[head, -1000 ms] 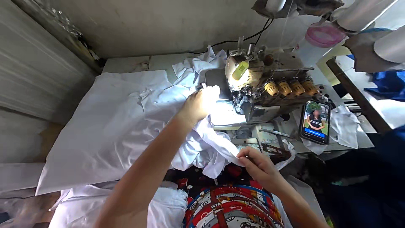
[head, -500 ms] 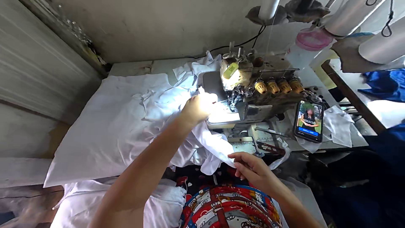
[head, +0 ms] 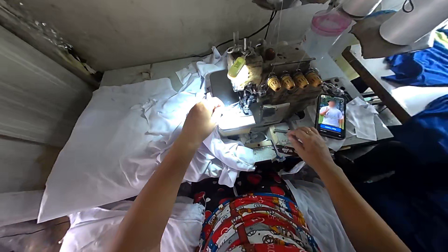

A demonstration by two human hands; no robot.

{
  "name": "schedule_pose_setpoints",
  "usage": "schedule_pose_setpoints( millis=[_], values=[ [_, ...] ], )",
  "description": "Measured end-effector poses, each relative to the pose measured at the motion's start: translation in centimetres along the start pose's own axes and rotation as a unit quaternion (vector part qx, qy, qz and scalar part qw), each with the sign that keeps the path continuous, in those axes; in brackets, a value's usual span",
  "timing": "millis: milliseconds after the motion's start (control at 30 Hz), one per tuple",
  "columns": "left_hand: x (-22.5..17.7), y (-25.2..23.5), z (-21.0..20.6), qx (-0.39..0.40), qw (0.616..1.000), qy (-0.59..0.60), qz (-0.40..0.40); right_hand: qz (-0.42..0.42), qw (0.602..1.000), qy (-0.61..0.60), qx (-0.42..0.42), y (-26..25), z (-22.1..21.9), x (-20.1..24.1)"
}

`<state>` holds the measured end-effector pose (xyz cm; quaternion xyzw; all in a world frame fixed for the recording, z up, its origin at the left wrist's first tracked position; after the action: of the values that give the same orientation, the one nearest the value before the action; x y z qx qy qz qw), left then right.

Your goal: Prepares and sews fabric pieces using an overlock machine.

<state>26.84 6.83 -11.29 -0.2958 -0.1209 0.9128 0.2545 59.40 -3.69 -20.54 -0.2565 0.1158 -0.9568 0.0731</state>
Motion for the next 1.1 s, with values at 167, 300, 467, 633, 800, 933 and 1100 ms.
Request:
schedule_pose_setpoints(
  millis=[167, 300, 467, 633, 800, 933, 1100],
  values=[
    [0.3, 0.4, -0.1, -0.019, 1.0, 0.005, 0.001, -0.034, 0.988, 0.005, 0.151, 0.9, 0.2, 1.5],
    [0.4, 0.7, -0.5, -0.021, 1.0, 0.008, 0.002, -0.066, 0.99, -0.028, 0.117, 1.8, 0.4, 1.2],
    [0.3, 0.6, -0.6, -0.016, 1.0, 0.018, -0.002, -0.063, 0.996, -0.055, 0.043, 0.9, 2.3, 2.4],
    [-0.7, 0.2, -0.3, -0.014, 1.0, 0.019, -0.007, 0.049, 0.998, -0.025, -0.018, -3.6, 2.4, 8.9],
    [-1.5, 0.2, 0.1, 0.002, 1.0, 0.011, 0.007, 0.045, 0.995, 0.07, 0.057, -8.8, 0.9, 14.2],
    [-2.1, 0.5, 0.3, 0.016, 1.0, 0.006, 0.015, 0.03, 0.986, 0.151, 0.058, -10.6, -0.3, 16.3],
    [-2.0, 0.6, 0.3, 0.026, 0.999, 0.019, 0.015, 0.044, 0.979, 0.191, 0.048, -11.2, -0.1, 16.7]
  ],
)
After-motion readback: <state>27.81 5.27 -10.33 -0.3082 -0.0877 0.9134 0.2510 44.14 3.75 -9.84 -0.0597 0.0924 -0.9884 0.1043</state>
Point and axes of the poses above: each hand's wrist, its own y-axis away from the middle knuckle, its own z-axis out of the back of the hand, x = y × z, the point moved 1 cm from there along -y, towards the middle knuckle, and after that the axes turned 2 degrees about -x, right-handed, at the moved point
